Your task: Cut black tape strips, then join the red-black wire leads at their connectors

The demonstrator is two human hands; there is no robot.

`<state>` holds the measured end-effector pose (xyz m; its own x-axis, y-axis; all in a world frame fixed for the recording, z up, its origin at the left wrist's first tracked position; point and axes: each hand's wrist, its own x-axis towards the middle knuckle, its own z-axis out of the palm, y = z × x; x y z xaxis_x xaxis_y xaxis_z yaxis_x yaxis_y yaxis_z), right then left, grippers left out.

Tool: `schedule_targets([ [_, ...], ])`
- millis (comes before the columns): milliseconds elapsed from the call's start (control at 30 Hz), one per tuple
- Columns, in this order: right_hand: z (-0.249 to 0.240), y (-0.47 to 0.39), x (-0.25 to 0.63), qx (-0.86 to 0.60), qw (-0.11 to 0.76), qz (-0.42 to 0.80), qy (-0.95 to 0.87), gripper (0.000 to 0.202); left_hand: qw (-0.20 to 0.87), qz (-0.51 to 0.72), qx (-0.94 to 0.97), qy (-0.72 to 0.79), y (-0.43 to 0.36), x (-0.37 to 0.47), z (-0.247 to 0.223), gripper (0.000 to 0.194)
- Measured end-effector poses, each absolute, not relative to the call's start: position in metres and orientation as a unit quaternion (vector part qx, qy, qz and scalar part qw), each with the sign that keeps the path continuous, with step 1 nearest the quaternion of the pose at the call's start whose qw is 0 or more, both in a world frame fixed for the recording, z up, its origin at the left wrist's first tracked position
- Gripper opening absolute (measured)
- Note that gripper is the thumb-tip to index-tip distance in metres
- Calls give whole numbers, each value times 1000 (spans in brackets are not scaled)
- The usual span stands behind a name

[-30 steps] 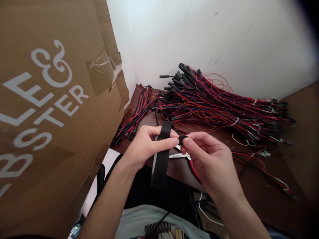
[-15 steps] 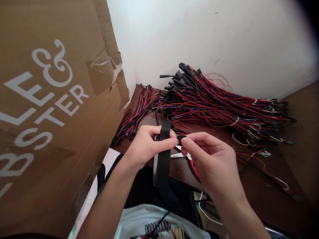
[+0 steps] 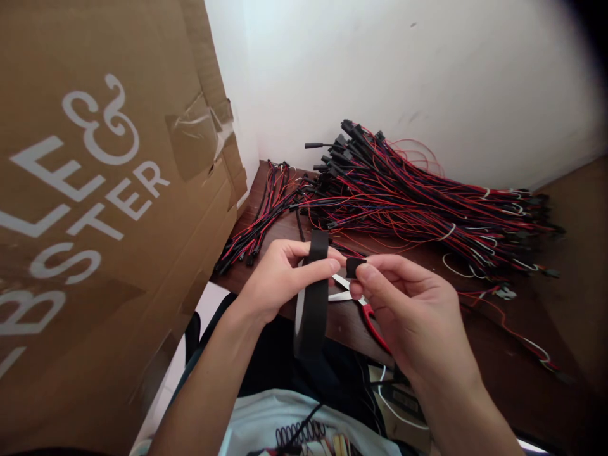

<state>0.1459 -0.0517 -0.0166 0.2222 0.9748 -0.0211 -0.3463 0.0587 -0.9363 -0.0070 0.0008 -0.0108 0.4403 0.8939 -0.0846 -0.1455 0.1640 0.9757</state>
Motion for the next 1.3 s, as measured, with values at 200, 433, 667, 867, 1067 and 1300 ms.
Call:
schedule_targets([
  [200,-18,-50,144,-467,645,484,-362,13,670,379,517,373,-1,-5,-11,19],
  [433,-16,-53,141,-524,627,394,-420,7,654,397,519,381,-2,-6,-13,16],
  [667,-13,-53,142,-506,620,423,-424,6,664,366,529,380,-2,-4,-7,21],
  [867,-11,-47,151,-479,604,498,-397,14,681,341,542,356,-1,-3,-5,23],
  [1067,-10,-40,154,-420,587,586,-368,17,696,337,538,335,0,-3,-2,25],
  [1300,-17,-41,156,-416,583,607,-343,16,683,365,518,364,-1,-3,-5,23],
])
